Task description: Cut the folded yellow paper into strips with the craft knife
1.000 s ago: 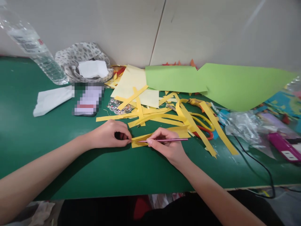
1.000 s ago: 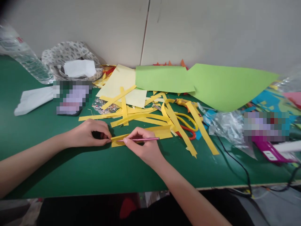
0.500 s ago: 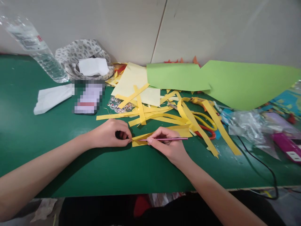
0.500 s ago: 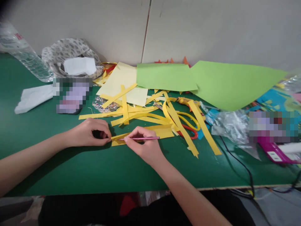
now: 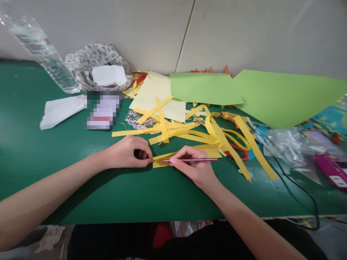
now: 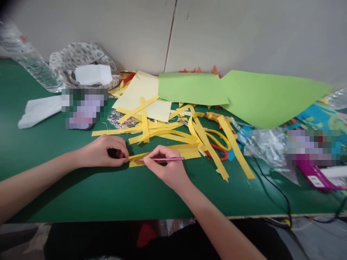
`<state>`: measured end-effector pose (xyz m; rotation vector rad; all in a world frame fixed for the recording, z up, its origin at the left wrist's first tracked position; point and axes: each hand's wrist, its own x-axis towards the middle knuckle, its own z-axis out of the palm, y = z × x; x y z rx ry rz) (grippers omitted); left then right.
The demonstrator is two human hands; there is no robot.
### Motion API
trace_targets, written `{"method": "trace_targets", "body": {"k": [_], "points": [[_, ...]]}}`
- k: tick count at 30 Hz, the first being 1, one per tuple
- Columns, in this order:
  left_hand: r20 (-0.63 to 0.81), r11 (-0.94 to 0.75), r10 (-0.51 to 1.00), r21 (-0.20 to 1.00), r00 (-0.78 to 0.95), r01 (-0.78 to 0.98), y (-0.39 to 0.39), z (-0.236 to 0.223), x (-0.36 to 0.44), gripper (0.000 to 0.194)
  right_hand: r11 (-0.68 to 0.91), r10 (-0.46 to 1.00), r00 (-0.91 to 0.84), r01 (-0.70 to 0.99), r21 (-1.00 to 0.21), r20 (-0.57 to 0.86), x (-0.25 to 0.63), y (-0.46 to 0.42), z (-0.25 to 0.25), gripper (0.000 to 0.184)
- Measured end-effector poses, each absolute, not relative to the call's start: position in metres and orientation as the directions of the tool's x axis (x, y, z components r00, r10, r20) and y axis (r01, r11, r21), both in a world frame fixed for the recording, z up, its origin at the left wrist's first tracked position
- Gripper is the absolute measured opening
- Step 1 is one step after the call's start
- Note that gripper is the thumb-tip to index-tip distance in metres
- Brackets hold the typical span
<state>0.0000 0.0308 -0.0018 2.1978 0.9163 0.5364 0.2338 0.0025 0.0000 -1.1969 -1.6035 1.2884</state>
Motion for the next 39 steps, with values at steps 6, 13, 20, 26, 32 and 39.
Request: {"method": "trace_targets", "body": {"k": [6, 13, 20, 26, 32, 39], "points": [[0.098, -0.513, 0.738, 0.725, 0.668, 0.46, 0.0312, -0.0006, -0.0002, 0.008, 0.077, 0.952, -0.306, 0.222, -0.972, 0.006, 0.2328, 0.0018, 0.0004, 0.015], [0.091, -0.508, 0.741, 0.724, 0.666, 0.466, 0.0313, -0.0002, 0.0004, 0.008, 0.096, 0.957, -0.288, 0.24, -0.966, 0.023, 0.2322, 0.0006, 0.0006, 0.017], [0.094, -0.506, 0.742, 0.727, 0.663, 0.464, 0.0312, -0.0009, 0.0008, 0.008, 0.057, 0.952, -0.305, 0.213, -0.975, -0.011, 0.2337, 0.0018, 0.0007, 0.017], [0.103, -0.514, 0.74, 0.723, 0.664, 0.46, 0.0309, -0.0004, 0.0007, 0.008, 0.05, 0.955, -0.296, 0.253, -0.966, -0.028, 0.2327, 0.002, 0.0035, 0.017], [0.098, -0.508, 0.74, 0.73, 0.666, 0.458, 0.0306, -0.0008, 0.0009, 0.008, 0.053, 0.958, -0.286, 0.22, -0.974, -0.013, 0.2333, 0.0025, 0.0009, 0.018], [0.101, -0.507, 0.743, 0.729, 0.661, 0.459, 0.0302, -0.0022, 0.0007, 0.008, 0.052, 0.96, -0.279, 0.254, -0.966, -0.022, 0.2329, 0.0017, 0.0035, 0.017]]}}
